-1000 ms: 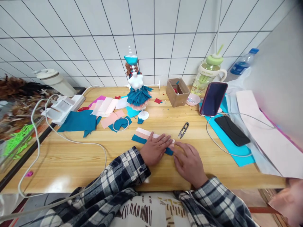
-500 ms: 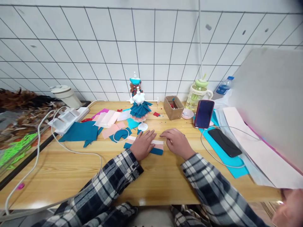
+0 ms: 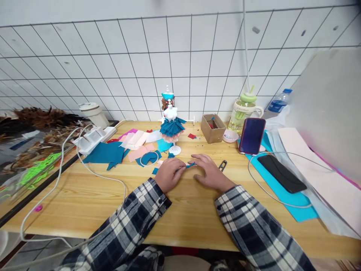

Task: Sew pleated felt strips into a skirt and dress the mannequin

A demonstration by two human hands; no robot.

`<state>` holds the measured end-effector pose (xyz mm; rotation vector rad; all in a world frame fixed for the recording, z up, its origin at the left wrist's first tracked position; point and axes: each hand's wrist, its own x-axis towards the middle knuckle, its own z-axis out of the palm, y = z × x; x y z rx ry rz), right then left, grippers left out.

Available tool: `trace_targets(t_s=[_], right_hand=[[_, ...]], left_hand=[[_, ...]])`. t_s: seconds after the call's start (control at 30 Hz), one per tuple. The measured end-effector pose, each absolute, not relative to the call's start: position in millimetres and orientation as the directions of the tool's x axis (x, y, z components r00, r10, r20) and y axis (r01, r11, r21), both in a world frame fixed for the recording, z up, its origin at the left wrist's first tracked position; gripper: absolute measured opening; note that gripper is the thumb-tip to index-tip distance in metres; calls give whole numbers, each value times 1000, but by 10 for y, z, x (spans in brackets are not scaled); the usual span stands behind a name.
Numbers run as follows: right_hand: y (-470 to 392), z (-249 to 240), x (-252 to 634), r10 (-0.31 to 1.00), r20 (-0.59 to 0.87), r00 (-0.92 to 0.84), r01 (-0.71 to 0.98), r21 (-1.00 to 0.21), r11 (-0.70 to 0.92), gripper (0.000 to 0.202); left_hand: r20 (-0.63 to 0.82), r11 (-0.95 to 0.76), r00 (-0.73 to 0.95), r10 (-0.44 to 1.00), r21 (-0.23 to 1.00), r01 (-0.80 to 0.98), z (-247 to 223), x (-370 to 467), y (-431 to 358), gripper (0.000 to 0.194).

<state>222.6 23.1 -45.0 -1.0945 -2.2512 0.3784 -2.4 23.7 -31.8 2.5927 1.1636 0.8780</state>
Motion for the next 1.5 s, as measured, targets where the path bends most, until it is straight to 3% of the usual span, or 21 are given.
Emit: trace_targets(t_s=[0.1, 0.17, 0.23, 0.3, 0.4, 0.53, 0.6, 0.67, 0.73, 0.77, 0.87, 0.93, 1.0, 1.1, 1.2, 1.37, 1.5], right_hand=[[202, -426, 2093, 820, 407, -402, 610, -549, 571, 13], [173, -416, 2041, 861, 360, -359, 573, -644, 507, 15], [143, -403, 2019, 892, 312, -326, 521, -728, 445, 17], [125, -390, 2019, 916, 309, -257, 486, -778, 399, 18], [136, -394, 2039, 926, 329, -183, 414, -829, 376, 43], [154, -432, 2034, 941, 323, -100, 324, -883, 338, 22], [122, -426, 1979, 941, 328, -84, 324, -884, 337, 20], [71, -378, 1899, 921, 365, -140, 358, -848, 390, 19], [34, -293, 1857, 880, 422, -218, 400, -784, 475, 20], [31, -246, 1880, 860, 445, -250, 424, -748, 511, 21], [94, -153, 2217, 850, 443, -285, 572, -633, 522, 26], [161, -178, 2629, 886, 381, -266, 744, -504, 439, 26], [202, -271, 3048, 930, 252, -268, 845, -403, 352, 42], [187, -425, 3393, 964, 33, -263, 902, -346, 258, 66], [148, -453, 3302, 975, 17, -220, 934, -286, 216, 44], [151, -354, 2862, 970, 36, -239, 948, -208, 241, 4], [157, -409, 2728, 968, 43, -248, 921, -299, 249, 25]], left_hand=[[414, -566, 386, 824, 584, 582, -335, -72, 227, 29], [389, -539, 374, 842, 646, 541, -341, -81, 224, 42], [383, -534, 373, 845, 631, 562, -338, -76, 232, 43], [376, -524, 365, 852, 596, 609, -333, -70, 249, 26], [311, -513, 412, 856, 600, 614, -341, -78, 278, 26], [220, -509, 480, 849, 587, 629, -326, -89, 255, 23], [264, -553, 495, 828, 528, 645, -275, -75, 201, 27], [331, -608, 511, 793, 456, 649, -212, -48, 135, 37], [333, -625, 530, 780, 454, 635, -171, -28, 86, 28], [306, -611, 532, 789, 481, 629, -166, -27, 77, 23], [181, -459, 456, 871, 629, 627, -204, -73, 124, 34], [104, -307, 351, 931, 743, 595, -241, -131, 194, 40], [27, -164, 267, 963, 846, 508, -260, -178, 251, 45], [-93, 23, 239, 966, 959, 281, -255, -185, 265, 50], [-129, 89, 303, 944, 986, 143, -242, -137, 224, 53], [-71, -101, 351, 934, 888, 450, -256, -100, 205, 36], [-99, -72, 379, 920, 908, 412, -263, -118, 208, 39]])
